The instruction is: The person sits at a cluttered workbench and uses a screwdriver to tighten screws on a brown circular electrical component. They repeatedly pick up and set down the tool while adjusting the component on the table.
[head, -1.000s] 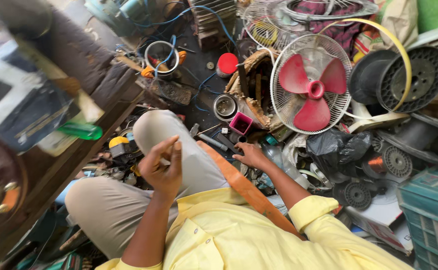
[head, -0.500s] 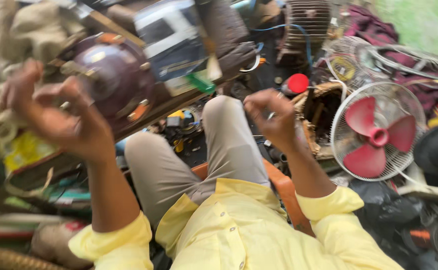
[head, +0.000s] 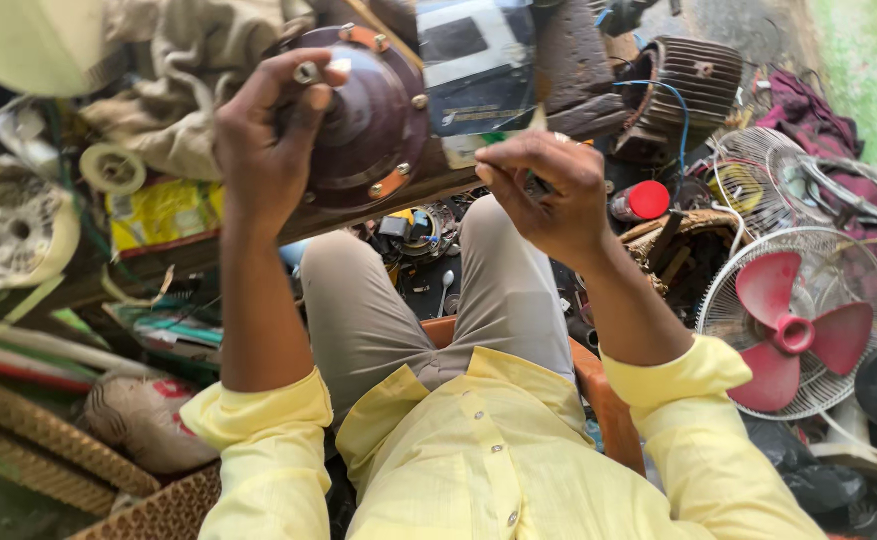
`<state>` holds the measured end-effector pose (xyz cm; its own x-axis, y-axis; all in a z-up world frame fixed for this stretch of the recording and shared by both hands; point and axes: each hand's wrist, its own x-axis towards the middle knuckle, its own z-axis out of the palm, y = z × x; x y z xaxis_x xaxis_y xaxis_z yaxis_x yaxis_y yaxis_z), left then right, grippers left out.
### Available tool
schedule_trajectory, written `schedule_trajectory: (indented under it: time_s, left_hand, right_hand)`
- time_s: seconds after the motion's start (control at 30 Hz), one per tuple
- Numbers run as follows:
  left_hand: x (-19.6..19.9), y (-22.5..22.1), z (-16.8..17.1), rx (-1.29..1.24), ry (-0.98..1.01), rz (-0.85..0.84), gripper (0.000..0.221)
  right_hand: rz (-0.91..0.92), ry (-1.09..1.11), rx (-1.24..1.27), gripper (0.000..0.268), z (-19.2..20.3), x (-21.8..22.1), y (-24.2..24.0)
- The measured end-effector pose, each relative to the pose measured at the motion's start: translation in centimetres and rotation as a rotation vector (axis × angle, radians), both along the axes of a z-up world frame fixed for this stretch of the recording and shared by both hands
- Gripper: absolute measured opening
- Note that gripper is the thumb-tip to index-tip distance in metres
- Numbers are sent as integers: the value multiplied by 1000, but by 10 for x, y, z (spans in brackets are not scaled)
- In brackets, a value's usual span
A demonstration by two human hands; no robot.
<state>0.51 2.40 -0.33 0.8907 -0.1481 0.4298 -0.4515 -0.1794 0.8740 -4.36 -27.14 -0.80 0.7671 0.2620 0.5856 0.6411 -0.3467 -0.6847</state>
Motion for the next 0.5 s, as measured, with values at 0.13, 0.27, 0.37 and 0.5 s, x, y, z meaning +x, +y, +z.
schedule_trajectory:
  time_s: [0.13, 0.27, 0.37, 0.5]
  left_hand:
    - [-1, -2, -11, -10, -6, 79, 19]
    - [-2, -3, -11, -7, -92, 104, 18]
    - [-2, -5, -7, 3, -135, 144, 17]
    - [-2, -5, -11, -12, -129, 184, 18]
  right_hand:
    - [59, 4, 6, 15, 6, 3, 18]
    - [61, -9, 6, 17, 9, -10, 25]
    - [43, -73, 22, 12, 21, -32, 24]
    - [399, -256, 168, 12, 42, -87, 21]
